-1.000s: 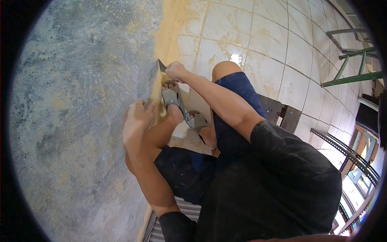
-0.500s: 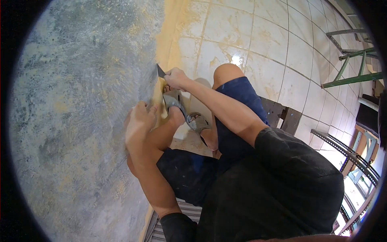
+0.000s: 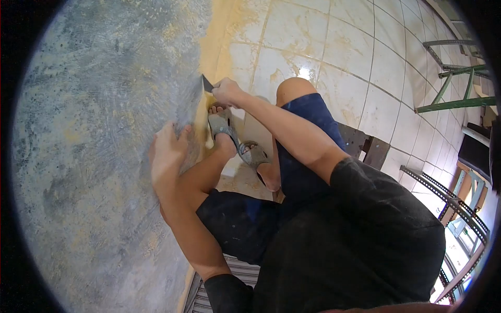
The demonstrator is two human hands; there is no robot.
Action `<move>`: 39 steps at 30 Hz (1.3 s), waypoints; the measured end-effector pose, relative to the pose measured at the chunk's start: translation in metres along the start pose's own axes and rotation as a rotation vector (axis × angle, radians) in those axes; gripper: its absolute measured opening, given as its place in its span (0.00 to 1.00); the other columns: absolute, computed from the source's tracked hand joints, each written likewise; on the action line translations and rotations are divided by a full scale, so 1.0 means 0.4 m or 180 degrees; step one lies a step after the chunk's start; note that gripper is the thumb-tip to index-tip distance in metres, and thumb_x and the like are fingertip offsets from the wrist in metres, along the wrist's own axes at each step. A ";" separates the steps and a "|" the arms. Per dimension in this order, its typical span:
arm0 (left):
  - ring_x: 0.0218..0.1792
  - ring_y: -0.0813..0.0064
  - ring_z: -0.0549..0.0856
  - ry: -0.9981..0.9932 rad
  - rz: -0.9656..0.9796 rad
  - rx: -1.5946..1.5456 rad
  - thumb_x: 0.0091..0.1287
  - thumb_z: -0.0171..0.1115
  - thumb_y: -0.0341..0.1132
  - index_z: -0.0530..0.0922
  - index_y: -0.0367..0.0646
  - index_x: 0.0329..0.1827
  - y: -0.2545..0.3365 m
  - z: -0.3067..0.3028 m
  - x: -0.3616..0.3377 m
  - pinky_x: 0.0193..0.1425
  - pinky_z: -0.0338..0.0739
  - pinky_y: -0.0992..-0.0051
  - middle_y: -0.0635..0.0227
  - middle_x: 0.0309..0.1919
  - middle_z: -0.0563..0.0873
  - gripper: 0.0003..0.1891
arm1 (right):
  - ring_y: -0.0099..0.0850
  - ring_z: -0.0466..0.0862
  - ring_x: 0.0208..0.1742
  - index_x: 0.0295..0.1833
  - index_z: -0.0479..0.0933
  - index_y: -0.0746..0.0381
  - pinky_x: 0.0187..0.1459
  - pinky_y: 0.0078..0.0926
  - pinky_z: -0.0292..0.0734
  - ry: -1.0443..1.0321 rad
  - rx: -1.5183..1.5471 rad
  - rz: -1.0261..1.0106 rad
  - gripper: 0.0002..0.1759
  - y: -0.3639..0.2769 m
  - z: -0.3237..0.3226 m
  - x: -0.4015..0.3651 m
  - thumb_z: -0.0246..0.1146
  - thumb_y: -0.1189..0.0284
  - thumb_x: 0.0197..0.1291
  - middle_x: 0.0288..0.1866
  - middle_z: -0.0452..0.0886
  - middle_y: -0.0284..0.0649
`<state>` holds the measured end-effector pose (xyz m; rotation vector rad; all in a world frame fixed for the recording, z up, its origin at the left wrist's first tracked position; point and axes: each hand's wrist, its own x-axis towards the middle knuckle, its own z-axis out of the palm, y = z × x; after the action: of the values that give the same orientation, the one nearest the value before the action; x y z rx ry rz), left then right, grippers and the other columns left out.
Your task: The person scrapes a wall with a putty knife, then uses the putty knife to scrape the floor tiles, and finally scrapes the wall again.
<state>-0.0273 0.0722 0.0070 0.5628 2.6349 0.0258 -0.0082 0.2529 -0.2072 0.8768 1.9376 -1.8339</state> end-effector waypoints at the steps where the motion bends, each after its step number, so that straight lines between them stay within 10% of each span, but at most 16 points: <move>1: 0.53 0.47 0.86 -0.0021 -0.0015 0.0069 0.71 0.63 0.54 0.80 0.38 0.58 0.004 -0.006 0.005 0.55 0.78 0.56 0.47 0.49 0.87 0.27 | 0.52 0.90 0.41 0.40 0.87 0.69 0.46 0.41 0.84 0.0098 -0.0148 -0.0011 0.18 0.003 -0.003 0.027 0.58 0.67 0.56 0.37 0.86 0.63; 26: 0.58 0.45 0.84 -0.0346 -0.0313 0.0150 0.71 0.62 0.52 0.82 0.39 0.60 0.063 -0.033 -0.001 0.62 0.78 0.54 0.46 0.52 0.88 0.26 | 0.54 0.89 0.45 0.39 0.86 0.69 0.49 0.44 0.83 0.0360 -0.0214 -0.0370 0.17 -0.005 0.016 -0.015 0.59 0.67 0.55 0.39 0.86 0.62; 28: 0.58 0.45 0.84 -0.0251 -0.0261 0.0169 0.71 0.62 0.52 0.82 0.38 0.60 0.049 -0.023 -0.002 0.62 0.78 0.54 0.46 0.52 0.88 0.26 | 0.42 0.84 0.26 0.38 0.86 0.66 0.35 0.40 0.81 0.0386 -0.0372 -0.0815 0.16 0.003 0.019 -0.034 0.56 0.68 0.59 0.26 0.84 0.55; 39: 0.58 0.45 0.84 -0.0273 -0.0303 0.0195 0.71 0.61 0.53 0.82 0.38 0.59 0.045 -0.022 -0.002 0.61 0.77 0.54 0.46 0.52 0.87 0.26 | 0.44 0.87 0.28 0.41 0.87 0.67 0.35 0.39 0.82 0.0282 -0.0197 -0.0651 0.17 -0.020 0.013 -0.039 0.58 0.66 0.61 0.29 0.85 0.55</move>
<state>-0.0235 0.0891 0.0171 0.4477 2.5829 -0.1063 -0.0024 0.2449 -0.1919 0.7775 2.1988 -1.8621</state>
